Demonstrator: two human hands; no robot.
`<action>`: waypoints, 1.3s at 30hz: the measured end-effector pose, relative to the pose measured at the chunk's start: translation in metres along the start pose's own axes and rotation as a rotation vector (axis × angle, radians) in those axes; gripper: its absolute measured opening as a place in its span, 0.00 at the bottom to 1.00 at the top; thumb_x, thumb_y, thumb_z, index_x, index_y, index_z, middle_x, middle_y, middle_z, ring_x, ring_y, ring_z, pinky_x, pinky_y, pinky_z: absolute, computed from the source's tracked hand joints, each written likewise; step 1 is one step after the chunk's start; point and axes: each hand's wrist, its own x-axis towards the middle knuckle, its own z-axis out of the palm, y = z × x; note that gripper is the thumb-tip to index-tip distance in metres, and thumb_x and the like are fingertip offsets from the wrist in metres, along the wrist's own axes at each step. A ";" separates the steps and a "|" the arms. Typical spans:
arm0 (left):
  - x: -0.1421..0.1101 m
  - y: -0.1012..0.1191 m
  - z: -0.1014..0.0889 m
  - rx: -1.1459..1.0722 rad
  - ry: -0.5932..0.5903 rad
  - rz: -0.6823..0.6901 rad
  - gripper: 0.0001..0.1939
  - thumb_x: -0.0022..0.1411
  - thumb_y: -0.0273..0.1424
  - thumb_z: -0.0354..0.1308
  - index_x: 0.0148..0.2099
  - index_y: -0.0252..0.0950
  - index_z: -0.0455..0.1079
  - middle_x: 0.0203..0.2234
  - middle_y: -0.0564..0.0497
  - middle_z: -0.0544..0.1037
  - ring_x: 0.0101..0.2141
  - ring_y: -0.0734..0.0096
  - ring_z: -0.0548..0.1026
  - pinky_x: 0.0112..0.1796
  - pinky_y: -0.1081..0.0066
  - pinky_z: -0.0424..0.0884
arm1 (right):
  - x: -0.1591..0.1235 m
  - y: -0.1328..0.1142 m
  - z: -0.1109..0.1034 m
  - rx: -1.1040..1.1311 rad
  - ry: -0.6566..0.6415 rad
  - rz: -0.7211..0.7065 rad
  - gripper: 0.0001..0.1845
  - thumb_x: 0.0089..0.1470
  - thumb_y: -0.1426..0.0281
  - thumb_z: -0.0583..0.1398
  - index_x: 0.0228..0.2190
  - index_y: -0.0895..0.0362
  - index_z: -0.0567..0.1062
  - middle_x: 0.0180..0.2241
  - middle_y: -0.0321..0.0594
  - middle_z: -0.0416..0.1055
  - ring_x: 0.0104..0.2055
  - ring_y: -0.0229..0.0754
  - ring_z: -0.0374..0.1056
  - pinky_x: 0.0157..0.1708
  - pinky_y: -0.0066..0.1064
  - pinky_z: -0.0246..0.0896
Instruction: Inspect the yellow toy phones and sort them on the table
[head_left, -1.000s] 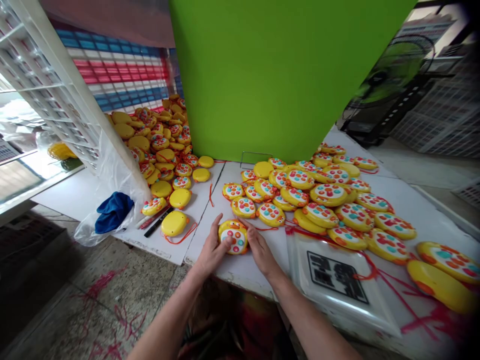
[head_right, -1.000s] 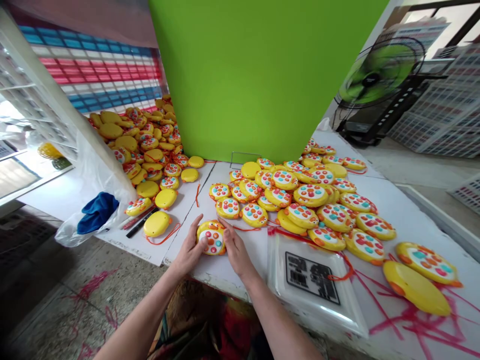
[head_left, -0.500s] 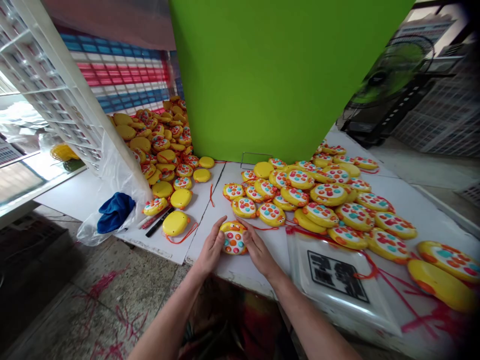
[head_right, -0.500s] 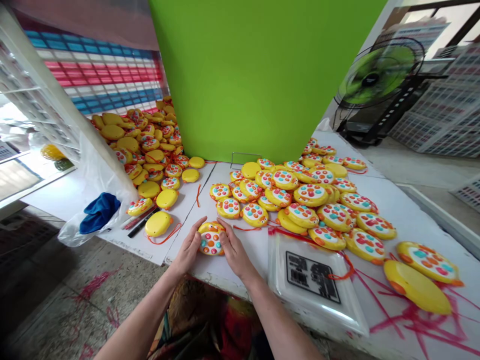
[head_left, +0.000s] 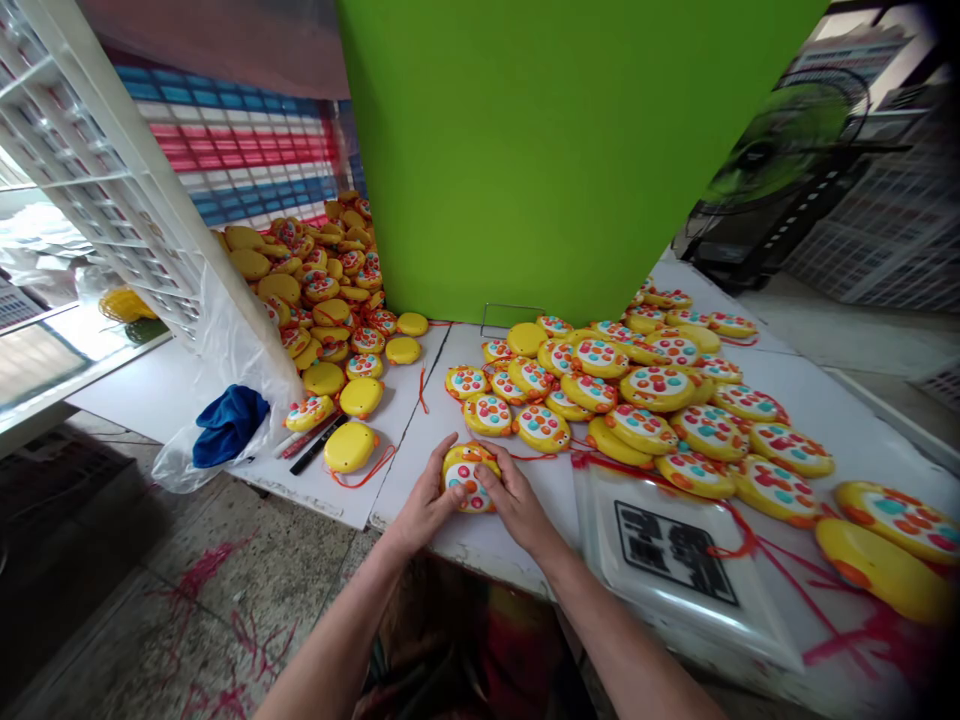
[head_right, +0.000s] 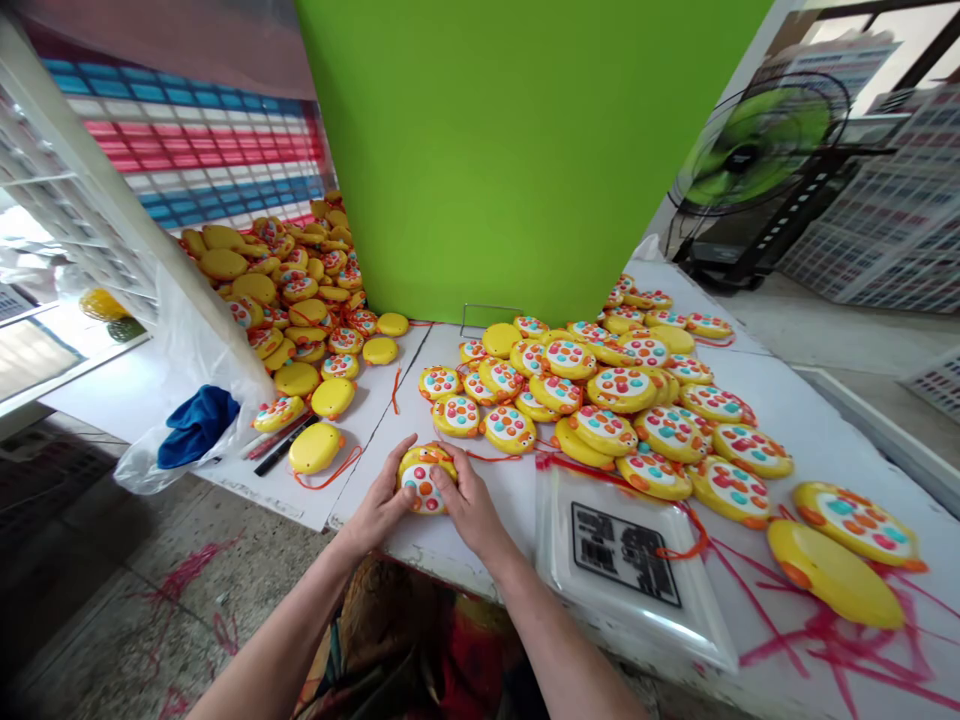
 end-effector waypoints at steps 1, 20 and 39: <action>0.000 0.000 0.001 -0.004 -0.011 -0.012 0.46 0.54 0.46 0.59 0.66 0.35 0.40 0.55 0.40 0.64 0.51 0.58 0.67 0.51 0.63 0.65 | 0.000 0.000 0.000 0.012 0.009 0.000 0.23 0.57 0.56 0.53 0.51 0.53 0.63 0.51 0.44 0.67 0.52 0.47 0.64 0.50 0.40 0.61; -0.001 -0.005 0.000 -0.042 0.181 -0.057 0.24 0.60 0.41 0.54 0.55 0.35 0.58 0.45 0.45 0.72 0.43 0.64 0.72 0.46 0.65 0.68 | -0.006 -0.007 0.001 0.010 -0.155 -0.048 0.32 0.52 0.57 0.59 0.56 0.52 0.59 0.56 0.44 0.61 0.57 0.48 0.59 0.55 0.41 0.57; -0.027 -0.010 -0.087 1.287 0.712 -0.048 0.33 0.58 0.42 0.53 0.62 0.34 0.53 0.59 0.36 0.56 0.59 0.43 0.52 0.53 0.45 0.56 | 0.033 -0.020 -0.033 0.082 0.273 -0.165 0.37 0.54 0.57 0.57 0.60 0.52 0.51 0.53 0.49 0.65 0.49 0.47 0.67 0.49 0.44 0.63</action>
